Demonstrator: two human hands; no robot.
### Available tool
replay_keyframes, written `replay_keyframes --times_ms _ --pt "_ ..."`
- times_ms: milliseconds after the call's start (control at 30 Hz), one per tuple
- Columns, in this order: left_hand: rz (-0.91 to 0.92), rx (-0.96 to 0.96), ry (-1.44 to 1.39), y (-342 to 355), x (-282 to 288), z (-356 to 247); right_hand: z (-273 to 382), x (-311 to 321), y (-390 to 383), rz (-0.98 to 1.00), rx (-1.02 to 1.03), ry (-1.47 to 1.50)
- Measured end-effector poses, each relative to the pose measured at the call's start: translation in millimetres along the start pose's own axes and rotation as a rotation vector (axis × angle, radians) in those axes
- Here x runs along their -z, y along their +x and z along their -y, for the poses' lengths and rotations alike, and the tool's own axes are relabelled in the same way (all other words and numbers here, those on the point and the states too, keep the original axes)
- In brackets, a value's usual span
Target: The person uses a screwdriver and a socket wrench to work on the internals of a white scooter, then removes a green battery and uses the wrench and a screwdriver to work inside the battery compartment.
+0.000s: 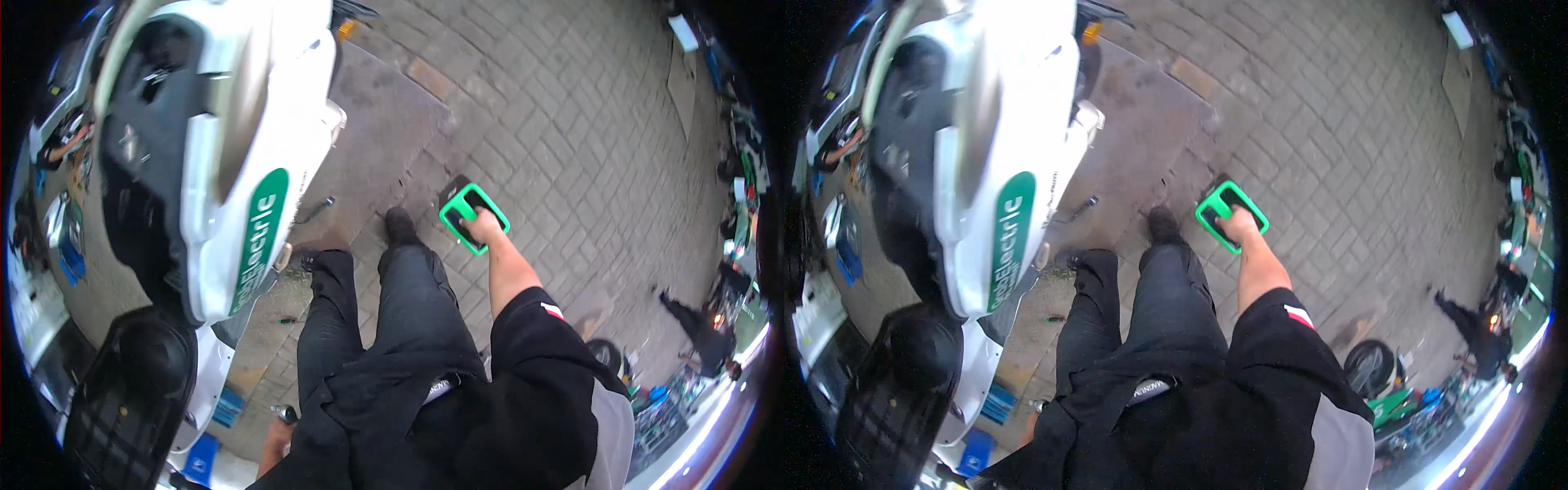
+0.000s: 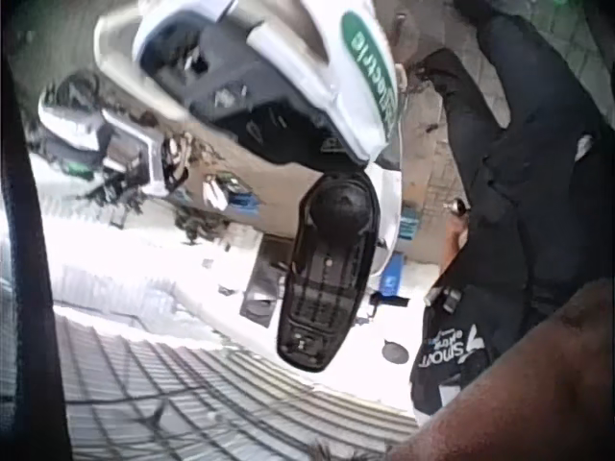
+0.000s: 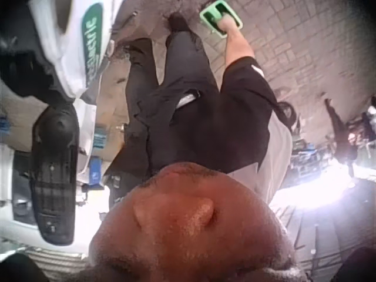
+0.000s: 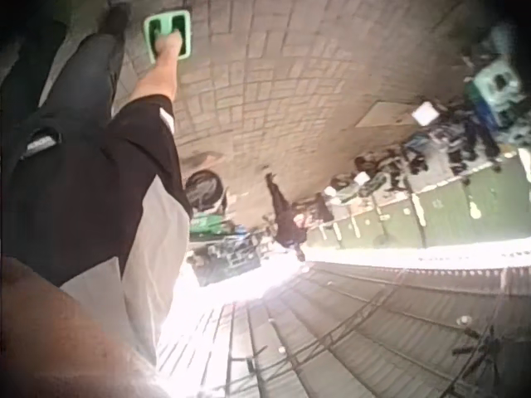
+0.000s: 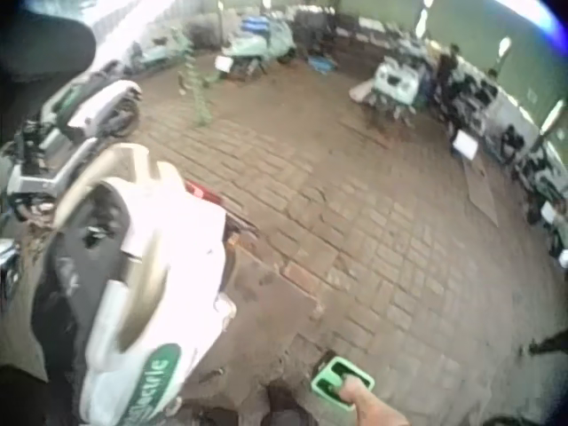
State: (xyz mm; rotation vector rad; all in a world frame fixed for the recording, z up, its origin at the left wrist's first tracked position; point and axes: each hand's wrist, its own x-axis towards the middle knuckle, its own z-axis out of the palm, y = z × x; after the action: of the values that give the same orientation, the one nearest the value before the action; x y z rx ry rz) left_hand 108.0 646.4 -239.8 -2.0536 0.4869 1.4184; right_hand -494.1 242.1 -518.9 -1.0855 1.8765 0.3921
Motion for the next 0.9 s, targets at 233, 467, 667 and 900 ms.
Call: replay_keyframes --times_ms 233,467,667,900 --pt "-0.163 0.045 0.328 -13.5 78.6 -153.2 -45.3 -32.7 51.5 0.056 -0.069 0.104" --pt "-0.105 -0.215 0.141 -15.9 86.8 -221.6 -71.3 -44.1 36.7 -0.017 -0.15 0.17" --pt "-0.119 -0.268 0.282 3.2 62.9 -214.1 -41.9 -36.4 25.8 -0.016 -0.127 0.087" --pt "-0.083 -0.251 0.145 -13.1 59.9 -200.5 42.8 -7.7 -4.4 -0.096 -0.006 -0.063"
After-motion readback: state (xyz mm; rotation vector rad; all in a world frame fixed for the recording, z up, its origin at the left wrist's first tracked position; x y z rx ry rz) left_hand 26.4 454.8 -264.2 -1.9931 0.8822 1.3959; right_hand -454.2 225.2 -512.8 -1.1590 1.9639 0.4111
